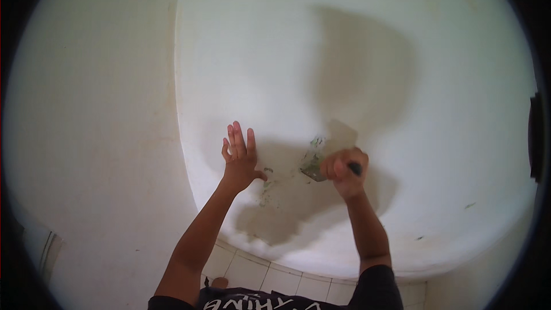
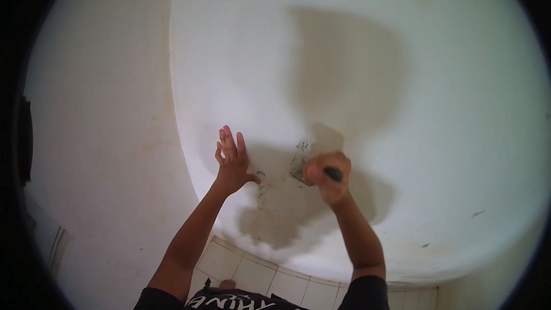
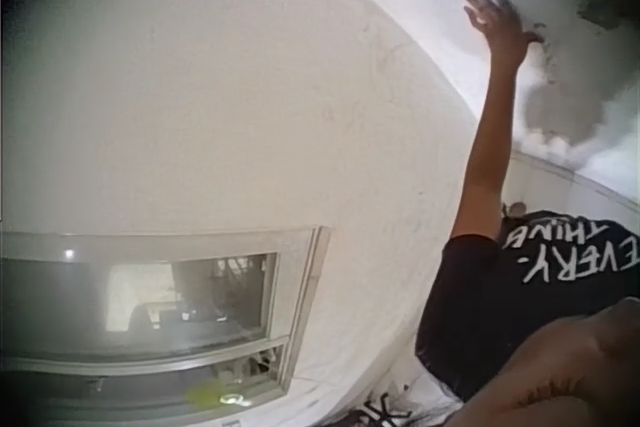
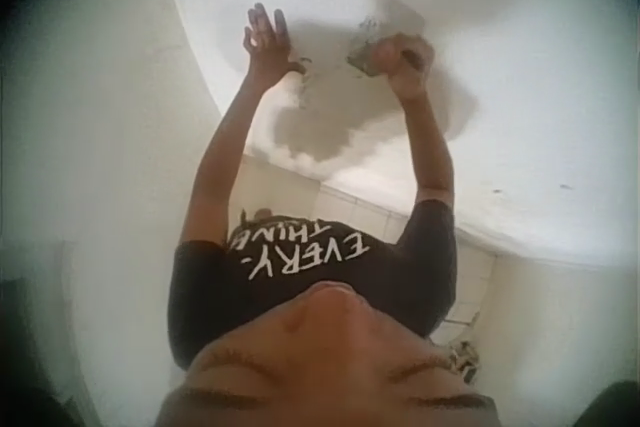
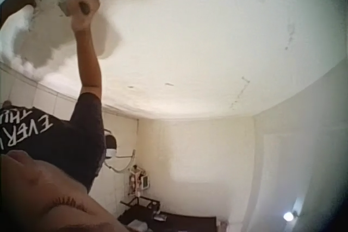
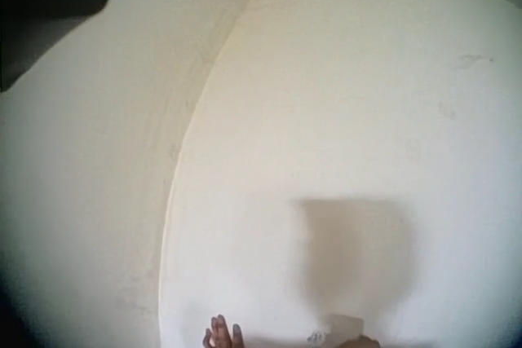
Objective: The person scrapes green paint or residue from a white wall using a putty knife.
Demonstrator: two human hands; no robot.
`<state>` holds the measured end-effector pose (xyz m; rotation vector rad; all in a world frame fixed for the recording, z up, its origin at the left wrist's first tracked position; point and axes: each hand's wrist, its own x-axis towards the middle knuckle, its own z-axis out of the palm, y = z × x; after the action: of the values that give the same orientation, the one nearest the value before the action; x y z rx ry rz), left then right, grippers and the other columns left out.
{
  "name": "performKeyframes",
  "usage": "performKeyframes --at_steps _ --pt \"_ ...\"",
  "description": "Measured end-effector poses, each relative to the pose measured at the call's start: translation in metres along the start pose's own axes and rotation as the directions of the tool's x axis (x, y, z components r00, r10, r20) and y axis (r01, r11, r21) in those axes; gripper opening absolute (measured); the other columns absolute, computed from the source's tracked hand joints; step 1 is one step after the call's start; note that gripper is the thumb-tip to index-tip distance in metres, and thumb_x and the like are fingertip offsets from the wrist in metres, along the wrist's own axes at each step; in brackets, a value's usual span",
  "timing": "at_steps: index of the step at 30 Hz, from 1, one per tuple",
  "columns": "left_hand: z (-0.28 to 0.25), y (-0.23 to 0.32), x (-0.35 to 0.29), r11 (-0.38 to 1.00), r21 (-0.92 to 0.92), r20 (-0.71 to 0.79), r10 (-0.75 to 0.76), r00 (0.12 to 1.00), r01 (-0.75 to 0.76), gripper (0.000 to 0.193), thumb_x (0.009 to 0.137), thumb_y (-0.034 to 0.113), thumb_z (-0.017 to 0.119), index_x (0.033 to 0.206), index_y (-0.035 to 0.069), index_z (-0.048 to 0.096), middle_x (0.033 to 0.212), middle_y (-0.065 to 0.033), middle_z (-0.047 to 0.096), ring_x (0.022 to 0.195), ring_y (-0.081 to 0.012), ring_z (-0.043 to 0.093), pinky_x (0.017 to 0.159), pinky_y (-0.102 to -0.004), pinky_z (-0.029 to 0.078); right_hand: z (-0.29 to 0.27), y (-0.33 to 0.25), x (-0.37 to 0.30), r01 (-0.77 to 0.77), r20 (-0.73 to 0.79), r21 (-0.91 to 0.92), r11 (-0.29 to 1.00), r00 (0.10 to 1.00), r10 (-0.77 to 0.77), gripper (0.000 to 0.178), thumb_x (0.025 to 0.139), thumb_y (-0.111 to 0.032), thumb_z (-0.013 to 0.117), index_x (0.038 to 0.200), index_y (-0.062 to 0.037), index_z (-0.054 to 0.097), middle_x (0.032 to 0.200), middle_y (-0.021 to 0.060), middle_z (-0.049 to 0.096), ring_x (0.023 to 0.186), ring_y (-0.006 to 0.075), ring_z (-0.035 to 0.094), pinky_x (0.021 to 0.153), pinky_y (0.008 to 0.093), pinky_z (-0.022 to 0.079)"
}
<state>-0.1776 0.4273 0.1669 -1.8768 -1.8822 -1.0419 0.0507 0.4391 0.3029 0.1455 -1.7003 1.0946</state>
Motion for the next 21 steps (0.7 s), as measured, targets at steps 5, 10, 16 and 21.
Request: performKeyframes --at_steps 5,10,16,21 --pt "-0.006 -0.002 -0.001 1.000 0.030 -0.006 -0.006 1.000 0.007 0.143 0.046 0.056 0.087 0.149 -0.004 0.007 0.151 -0.0382 -0.005 0.142 -0.0524 -0.001 0.108 -0.0631 0.011 -0.015 -0.019 -0.001 0.167 0.071 0.031 0.985 0.983 -0.169 0.039 0.090 -0.023 0.065 0.061 -0.0054 0.046 0.048 0.0060 0.043 0.039 0.0166 0.039 0.038 0.0312 0.031" --pt "0.000 -0.003 -0.001 0.999 0.039 -0.006 0.009 1.000 -0.009 0.144 0.046 0.056 0.086 0.149 -0.003 0.006 0.151 -0.0381 -0.006 0.142 -0.0521 -0.001 0.108 -0.0632 0.011 -0.019 0.016 -0.019 -0.024 0.039 -0.206 0.978 0.999 0.033 0.030 0.081 -0.018 0.070 0.062 -0.0014 0.055 0.056 0.0107 0.059 0.046 0.0199 0.053 0.046 0.0299 0.044" --pt "-0.003 -0.002 -0.001 1.000 0.019 -0.019 0.010 1.000 -0.009 0.144 0.046 0.054 0.087 0.149 -0.003 0.005 0.151 -0.0380 -0.007 0.142 -0.0525 -0.002 0.108 -0.0629 0.012 -0.012 0.012 -0.022 0.012 -0.097 -0.084 0.996 0.995 -0.020 0.032 0.081 -0.019 0.070 0.060 -0.0031 0.053 0.056 0.0088 0.059 0.045 0.0201 0.052 0.045 0.0300 0.044" --pt "-0.004 -0.001 -0.002 1.000 -0.002 -0.021 0.013 1.000 -0.013 0.142 0.047 0.052 0.088 0.149 -0.003 0.005 0.151 -0.0378 -0.007 0.142 -0.0524 -0.004 0.108 -0.0626 0.009 -0.011 0.014 -0.019 0.082 -0.001 -0.153 0.985 0.996 -0.084 0.031 0.082 -0.017 0.068 0.059 -0.0034 0.052 0.057 0.0098 0.058 0.043 0.0205 0.051 0.043 0.0300 0.042"
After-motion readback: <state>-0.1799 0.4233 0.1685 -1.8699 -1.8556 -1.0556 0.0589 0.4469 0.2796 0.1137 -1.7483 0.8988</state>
